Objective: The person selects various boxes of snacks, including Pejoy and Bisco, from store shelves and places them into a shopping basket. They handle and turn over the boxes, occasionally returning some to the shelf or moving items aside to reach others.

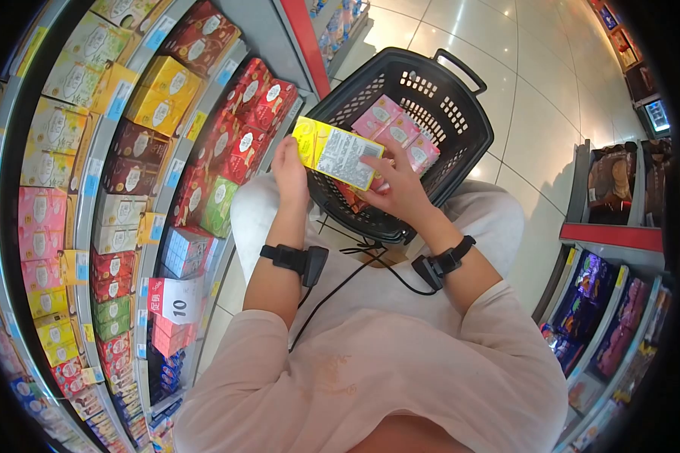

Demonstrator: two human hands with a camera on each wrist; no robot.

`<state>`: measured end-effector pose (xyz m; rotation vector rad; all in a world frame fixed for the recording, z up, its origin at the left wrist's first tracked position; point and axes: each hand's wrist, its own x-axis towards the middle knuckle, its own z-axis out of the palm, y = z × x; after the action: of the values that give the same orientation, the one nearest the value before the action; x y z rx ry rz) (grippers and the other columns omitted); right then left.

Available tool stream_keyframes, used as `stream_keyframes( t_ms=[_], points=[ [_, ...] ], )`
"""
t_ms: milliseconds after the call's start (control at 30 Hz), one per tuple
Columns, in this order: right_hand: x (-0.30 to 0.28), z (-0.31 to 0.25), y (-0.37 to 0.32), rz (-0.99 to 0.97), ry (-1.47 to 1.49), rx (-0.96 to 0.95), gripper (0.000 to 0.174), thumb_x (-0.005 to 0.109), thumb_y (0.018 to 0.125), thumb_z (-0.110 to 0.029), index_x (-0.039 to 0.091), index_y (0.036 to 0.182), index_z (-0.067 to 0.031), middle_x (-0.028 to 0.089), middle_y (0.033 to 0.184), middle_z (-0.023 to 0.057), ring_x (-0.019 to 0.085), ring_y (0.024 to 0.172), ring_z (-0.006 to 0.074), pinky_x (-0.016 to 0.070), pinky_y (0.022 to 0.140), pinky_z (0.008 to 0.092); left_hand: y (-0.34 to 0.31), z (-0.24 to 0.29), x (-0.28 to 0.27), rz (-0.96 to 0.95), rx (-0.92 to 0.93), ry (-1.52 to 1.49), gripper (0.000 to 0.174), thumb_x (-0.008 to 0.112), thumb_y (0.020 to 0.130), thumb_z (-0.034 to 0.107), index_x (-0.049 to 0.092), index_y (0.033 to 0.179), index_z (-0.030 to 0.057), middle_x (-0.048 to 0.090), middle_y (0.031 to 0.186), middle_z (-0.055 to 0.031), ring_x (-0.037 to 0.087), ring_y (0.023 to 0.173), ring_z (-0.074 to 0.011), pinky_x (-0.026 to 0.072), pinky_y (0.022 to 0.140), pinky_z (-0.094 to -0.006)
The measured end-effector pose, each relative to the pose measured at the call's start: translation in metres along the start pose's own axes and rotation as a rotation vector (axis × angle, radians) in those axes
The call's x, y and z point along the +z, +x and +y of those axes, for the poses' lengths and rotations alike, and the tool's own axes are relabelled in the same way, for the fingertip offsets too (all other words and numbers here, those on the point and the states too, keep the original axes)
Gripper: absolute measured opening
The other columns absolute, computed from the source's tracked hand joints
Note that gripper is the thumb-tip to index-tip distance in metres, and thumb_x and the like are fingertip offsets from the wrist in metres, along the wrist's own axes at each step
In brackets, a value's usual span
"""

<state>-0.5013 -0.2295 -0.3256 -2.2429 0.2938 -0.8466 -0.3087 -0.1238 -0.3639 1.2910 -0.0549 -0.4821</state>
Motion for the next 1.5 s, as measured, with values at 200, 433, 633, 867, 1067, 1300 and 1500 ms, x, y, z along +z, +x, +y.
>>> stream_keyframes(
  t_ms=[200,433,633,867,1067,1300,1500],
  points=[
    [0.002,0.002,-0.004,-0.046,0.191,0.150,0.063,0.082,0.067,-0.016,0.053,0.123,-0.0070,0.048,0.121,0.0141,0.057,0.089,0.0241,0.0508,0.077,0.0322,-0.011,0.018,0.005,-0.099,0.008,-0.058,0.041,0.043,0.101,0.031,0.055,0.118,-0.0039,0.062,0.111,-0.0131,0.062,0.095,-0.0182,0.0481,0.087,-0.0309],
    [0.011,0.019,-0.014,-0.278,0.916,0.682,0.052,0.062,0.087,-0.027,0.044,0.131,-0.0090,0.050,0.119,0.0076,0.057,0.095,0.0158,0.0509,0.077,0.0285,-0.009,0.015,0.000,-0.235,0.086,-0.160,0.051,0.033,0.102,0.039,0.055,0.120,-0.0035,0.061,0.113,-0.0145,0.060,0.102,-0.0219,0.0461,0.093,-0.0340],
    [0.007,0.021,-0.008,-0.421,1.181,1.004,0.057,0.034,0.096,-0.051,0.047,0.129,-0.0070,0.065,0.095,0.0158,0.064,0.071,0.0177,0.0534,0.066,0.0289,-0.014,0.020,0.007,-0.172,0.170,0.044,0.035,0.046,0.100,0.022,0.057,0.122,-0.0029,0.062,0.113,-0.0115,0.059,0.099,-0.0160,0.0459,0.088,-0.0278],
    [0.001,0.018,-0.005,-0.482,1.347,0.992,0.060,0.033,0.096,-0.051,0.043,0.135,-0.0080,0.067,0.101,0.0182,0.068,0.072,0.0250,0.0559,0.065,0.0313,-0.008,0.008,0.003,-0.194,0.101,0.053,0.022,0.054,0.094,0.008,0.056,0.114,-0.0007,0.061,0.105,-0.0089,0.059,0.092,-0.0132,0.0485,0.080,-0.0254],
    [0.000,-0.007,0.000,-0.333,1.304,0.838,0.065,0.046,0.095,-0.041,0.018,0.150,-0.0191,0.062,0.115,0.0154,0.069,0.083,0.0263,0.0569,0.067,0.0312,-0.008,0.003,0.003,-0.245,0.077,0.198,0.018,0.055,0.095,0.016,0.058,0.107,0.0036,0.061,0.093,-0.0044,0.059,0.082,-0.0106,0.0487,0.071,-0.0234],
    [-0.004,0.012,-0.006,-0.320,1.593,0.694,0.064,0.041,0.097,-0.051,0.025,0.148,-0.0166,0.062,0.119,0.0150,0.067,0.090,0.0265,0.0540,0.077,0.0347,-0.015,0.007,0.008,-0.419,-0.364,0.611,0.062,0.036,0.096,0.056,0.065,0.097,0.0018,0.066,0.079,-0.0089,0.062,0.055,-0.0167,0.0479,0.046,-0.0278],
    [-0.014,0.007,0.001,-0.269,1.465,0.891,0.062,0.031,0.098,-0.056,0.040,0.136,-0.0082,0.068,0.100,0.0187,0.068,0.079,0.0212,0.0534,0.069,0.0279,-0.012,-0.001,0.003,-0.498,-0.350,0.841,0.086,0.019,0.092,0.070,0.069,0.086,-0.0014,0.063,0.064,-0.0132,0.059,0.047,-0.0188,0.0455,0.041,-0.0290]
  ],
)
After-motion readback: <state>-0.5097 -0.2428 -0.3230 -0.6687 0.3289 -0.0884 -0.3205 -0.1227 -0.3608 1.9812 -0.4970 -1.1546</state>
